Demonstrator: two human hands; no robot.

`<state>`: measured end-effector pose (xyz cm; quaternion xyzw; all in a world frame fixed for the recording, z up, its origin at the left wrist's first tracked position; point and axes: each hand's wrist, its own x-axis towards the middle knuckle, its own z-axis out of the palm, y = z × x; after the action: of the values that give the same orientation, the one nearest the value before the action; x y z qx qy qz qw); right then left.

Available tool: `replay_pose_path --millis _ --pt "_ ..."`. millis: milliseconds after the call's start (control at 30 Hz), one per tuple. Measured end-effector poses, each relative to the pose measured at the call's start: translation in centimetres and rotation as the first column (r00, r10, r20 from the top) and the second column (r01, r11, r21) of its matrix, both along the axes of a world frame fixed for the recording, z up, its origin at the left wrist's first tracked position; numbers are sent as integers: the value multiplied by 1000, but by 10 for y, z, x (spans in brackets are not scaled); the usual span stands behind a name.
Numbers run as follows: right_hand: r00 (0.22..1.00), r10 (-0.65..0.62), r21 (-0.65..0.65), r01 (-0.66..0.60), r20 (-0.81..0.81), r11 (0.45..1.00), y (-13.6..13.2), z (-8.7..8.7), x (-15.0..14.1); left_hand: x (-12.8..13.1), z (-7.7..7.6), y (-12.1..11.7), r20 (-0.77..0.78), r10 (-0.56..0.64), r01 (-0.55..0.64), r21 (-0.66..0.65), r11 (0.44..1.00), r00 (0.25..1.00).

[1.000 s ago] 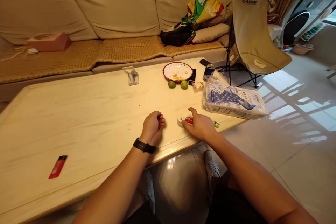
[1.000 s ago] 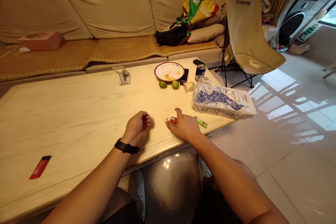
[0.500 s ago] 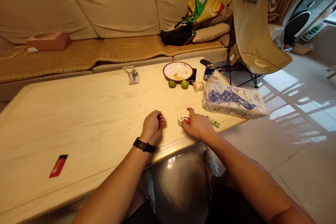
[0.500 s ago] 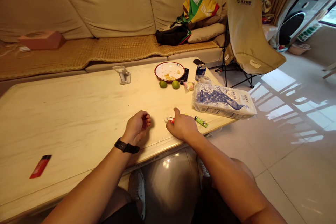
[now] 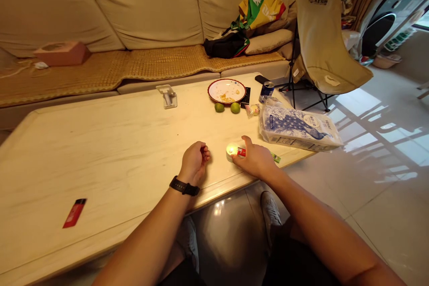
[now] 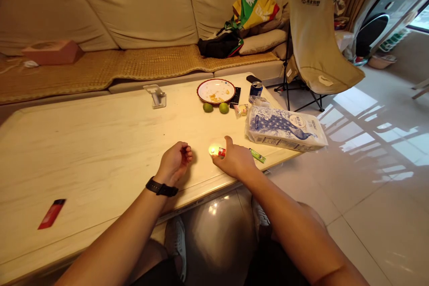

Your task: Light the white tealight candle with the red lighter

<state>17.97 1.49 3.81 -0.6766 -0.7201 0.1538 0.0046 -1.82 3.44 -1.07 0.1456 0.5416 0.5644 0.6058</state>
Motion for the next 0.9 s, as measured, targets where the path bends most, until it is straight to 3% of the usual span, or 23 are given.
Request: replay_pose_path --millis 367,900 --pt "997 -81 60 80 8 995 3 -6 43 2 -3 1 -11 0 0 -5 1000 1000" --pt "997 -74 43 73 27 996 4 -7 43 1 -4 1 -6 -14 14 -18 1000 1000"
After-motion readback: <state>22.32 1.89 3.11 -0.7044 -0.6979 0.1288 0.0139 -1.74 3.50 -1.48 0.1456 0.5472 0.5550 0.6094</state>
